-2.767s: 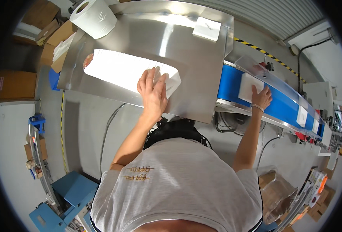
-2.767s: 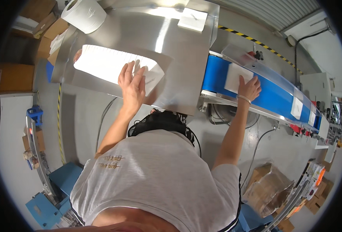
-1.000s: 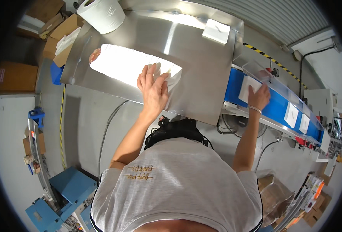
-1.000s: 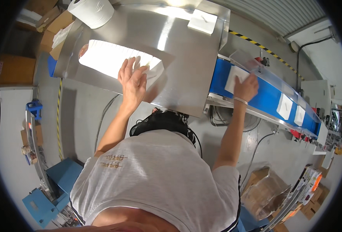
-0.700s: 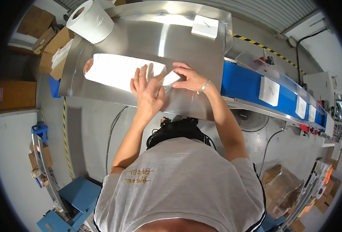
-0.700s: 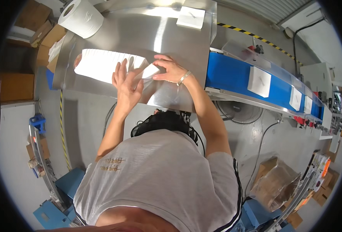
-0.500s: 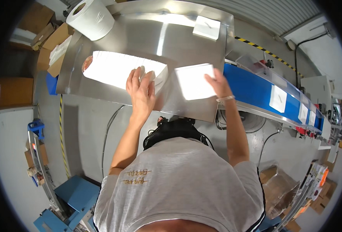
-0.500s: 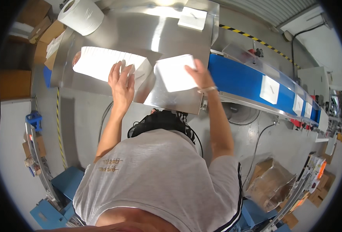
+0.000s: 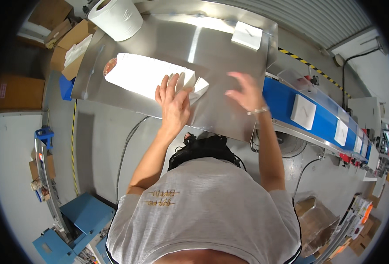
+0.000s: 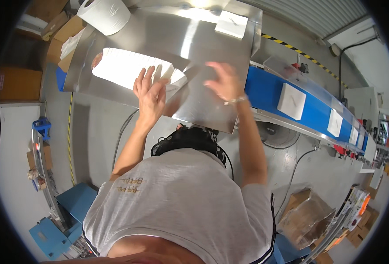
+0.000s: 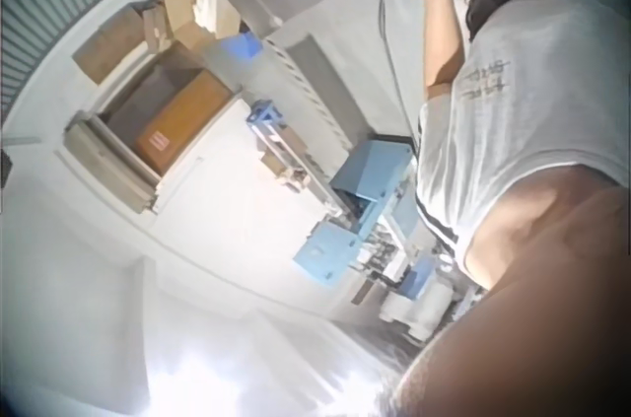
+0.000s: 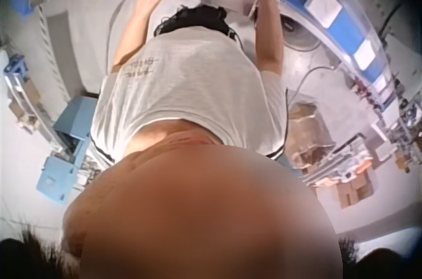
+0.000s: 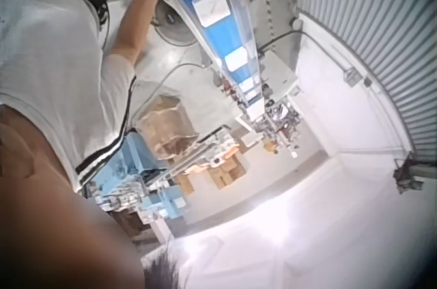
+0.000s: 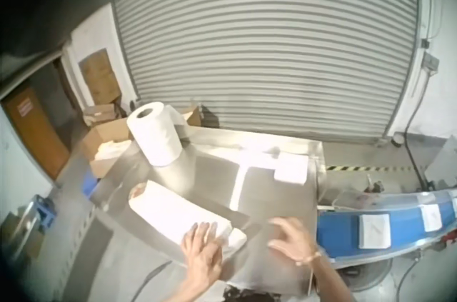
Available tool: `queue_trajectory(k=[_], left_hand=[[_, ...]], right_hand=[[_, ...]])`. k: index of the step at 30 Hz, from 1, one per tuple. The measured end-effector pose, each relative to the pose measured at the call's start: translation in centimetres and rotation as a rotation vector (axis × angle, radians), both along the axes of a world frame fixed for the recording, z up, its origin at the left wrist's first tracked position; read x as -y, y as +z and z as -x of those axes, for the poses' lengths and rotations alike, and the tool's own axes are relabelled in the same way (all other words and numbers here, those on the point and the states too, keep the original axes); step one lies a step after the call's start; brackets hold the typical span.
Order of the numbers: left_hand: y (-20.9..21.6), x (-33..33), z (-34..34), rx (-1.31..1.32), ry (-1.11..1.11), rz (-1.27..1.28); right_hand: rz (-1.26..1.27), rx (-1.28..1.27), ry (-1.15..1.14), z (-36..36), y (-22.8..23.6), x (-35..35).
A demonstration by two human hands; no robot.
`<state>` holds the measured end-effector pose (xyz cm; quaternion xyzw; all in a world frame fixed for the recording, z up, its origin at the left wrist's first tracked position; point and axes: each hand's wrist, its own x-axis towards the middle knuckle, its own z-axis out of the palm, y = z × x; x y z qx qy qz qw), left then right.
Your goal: Loading stacks of paper products into an automated packaging machine.
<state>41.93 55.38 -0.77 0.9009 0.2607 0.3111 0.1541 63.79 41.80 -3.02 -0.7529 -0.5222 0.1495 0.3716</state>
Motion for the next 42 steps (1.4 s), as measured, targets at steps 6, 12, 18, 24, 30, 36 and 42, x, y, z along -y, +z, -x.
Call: queue_trajectory(k=[6,12,18,24,30,36,42], left_hand=[[1.5,-0.2,0.0,0.009,-0.041,0.076],[0.2,-2.0,1.0,-0.004,0.068,0.014],[-0.1,-2.1,0.5,0.040,0.057,-0.053],[-0.3,-2.1,0.8,0.018,0.018,-0.097],[-0.9,-2.2,1.0,0.012,-0.021,-0.148],[0.1,-2.2,1.3,-0.010,-0.061,-0.141],[0.9,-2.4,0.7,0.022,-0.087,-0.028]], right_hand=[[-0.090,-0.204,0.295,2.0,-2.2,-5.0],[-0.084,-0.373,-0.393,-3.3,-7.6,4.1],[0.253,0.395,-1.129,-10.2,-8.2,13.9],[-0.135,-0.097,-0.419,-4.1,-3.6,4.5],[-0.024,-0.326,0.076,2.8,-0.7,-6.0],[0.032,-0.477,0.217,3.8,-0.5,-8.0],[-0.016,-0.405,0.308,3.1,-2.5,-7.5]])
